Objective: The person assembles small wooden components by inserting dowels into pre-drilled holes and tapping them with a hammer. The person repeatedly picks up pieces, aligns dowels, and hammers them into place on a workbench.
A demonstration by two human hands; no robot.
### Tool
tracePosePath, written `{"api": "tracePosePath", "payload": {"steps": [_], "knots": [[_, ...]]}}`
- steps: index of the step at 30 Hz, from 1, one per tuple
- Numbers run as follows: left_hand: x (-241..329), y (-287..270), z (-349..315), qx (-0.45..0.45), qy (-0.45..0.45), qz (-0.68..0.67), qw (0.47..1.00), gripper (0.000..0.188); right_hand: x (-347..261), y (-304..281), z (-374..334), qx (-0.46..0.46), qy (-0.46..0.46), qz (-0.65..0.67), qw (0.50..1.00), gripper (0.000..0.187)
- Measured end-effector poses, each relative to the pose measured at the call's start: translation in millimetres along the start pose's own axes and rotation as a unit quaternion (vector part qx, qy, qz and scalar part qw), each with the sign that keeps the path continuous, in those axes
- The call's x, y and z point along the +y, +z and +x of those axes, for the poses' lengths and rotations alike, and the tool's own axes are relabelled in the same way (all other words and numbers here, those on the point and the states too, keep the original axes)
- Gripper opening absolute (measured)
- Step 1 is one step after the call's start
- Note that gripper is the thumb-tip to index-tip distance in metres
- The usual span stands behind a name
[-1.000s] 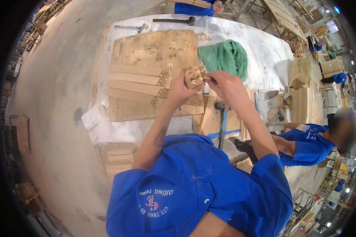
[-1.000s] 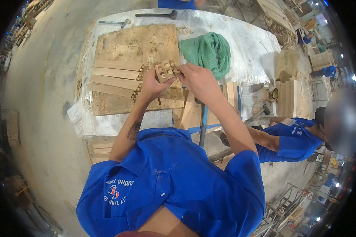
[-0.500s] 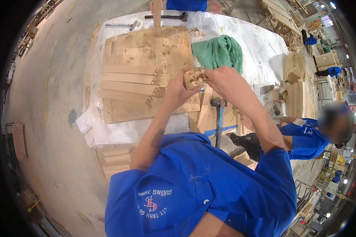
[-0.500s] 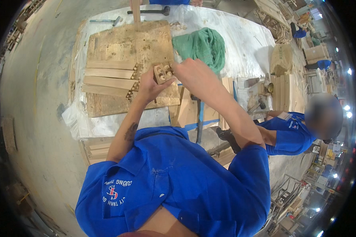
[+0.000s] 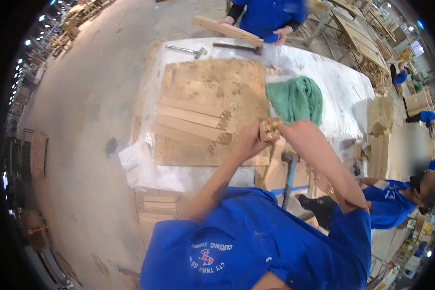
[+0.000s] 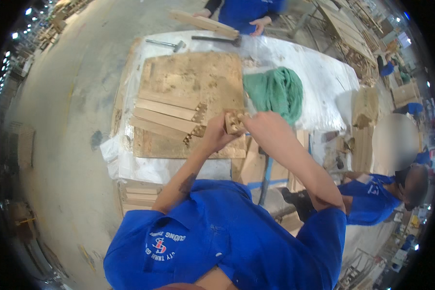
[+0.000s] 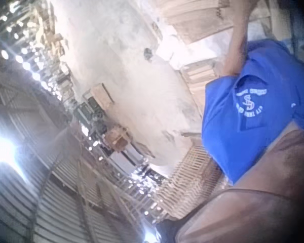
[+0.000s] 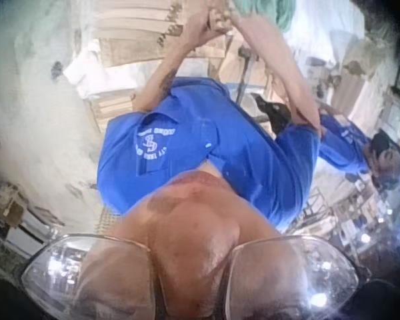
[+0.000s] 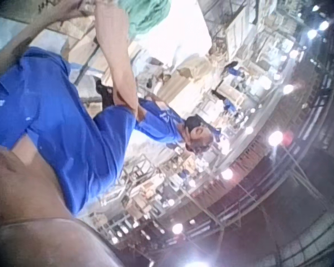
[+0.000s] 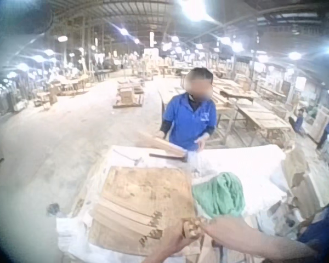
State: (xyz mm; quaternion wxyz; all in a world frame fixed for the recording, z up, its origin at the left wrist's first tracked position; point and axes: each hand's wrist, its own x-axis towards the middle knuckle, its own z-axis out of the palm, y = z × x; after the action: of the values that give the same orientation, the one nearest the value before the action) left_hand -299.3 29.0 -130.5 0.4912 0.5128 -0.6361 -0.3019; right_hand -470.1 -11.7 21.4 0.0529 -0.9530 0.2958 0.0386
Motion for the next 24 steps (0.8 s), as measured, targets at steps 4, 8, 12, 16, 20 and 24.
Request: {"api": "tracePosePath", "payload": {"steps": [4,8,12,16,20,24], "knots": [[-1,-1,0,0.009,-0.026,-0.002,1.000,0.061,-1,11,-2,0.041,0.001,-0.004,0.999,0.026],[4,-4,4,-0.009,-0.057,-0.001,0.998,0.061,4,22,-5,0.073,0.047,0.051,0.995,0.031],[2,-7,0,-0.010,-0.081,-0.030,0.996,0.062,-3,25,-7,0.092,0.036,0.043,0.994,0.026],[13,-15,1,-0.017,-0.099,0.010,0.995,0.058,-7,22,-8,0.112,0.001,0.012,0.994,0.021],[15,-13,2,-0.018,-0.103,0.008,0.995,0.063,-7,19,-8,0.108,-0.017,-0.022,0.994,0.019],[10,-10,0,-0.021,-0.076,0.005,0.997,0.063,-3,22,-9,0.111,-0.029,-0.031,0.993,0.017]]}}
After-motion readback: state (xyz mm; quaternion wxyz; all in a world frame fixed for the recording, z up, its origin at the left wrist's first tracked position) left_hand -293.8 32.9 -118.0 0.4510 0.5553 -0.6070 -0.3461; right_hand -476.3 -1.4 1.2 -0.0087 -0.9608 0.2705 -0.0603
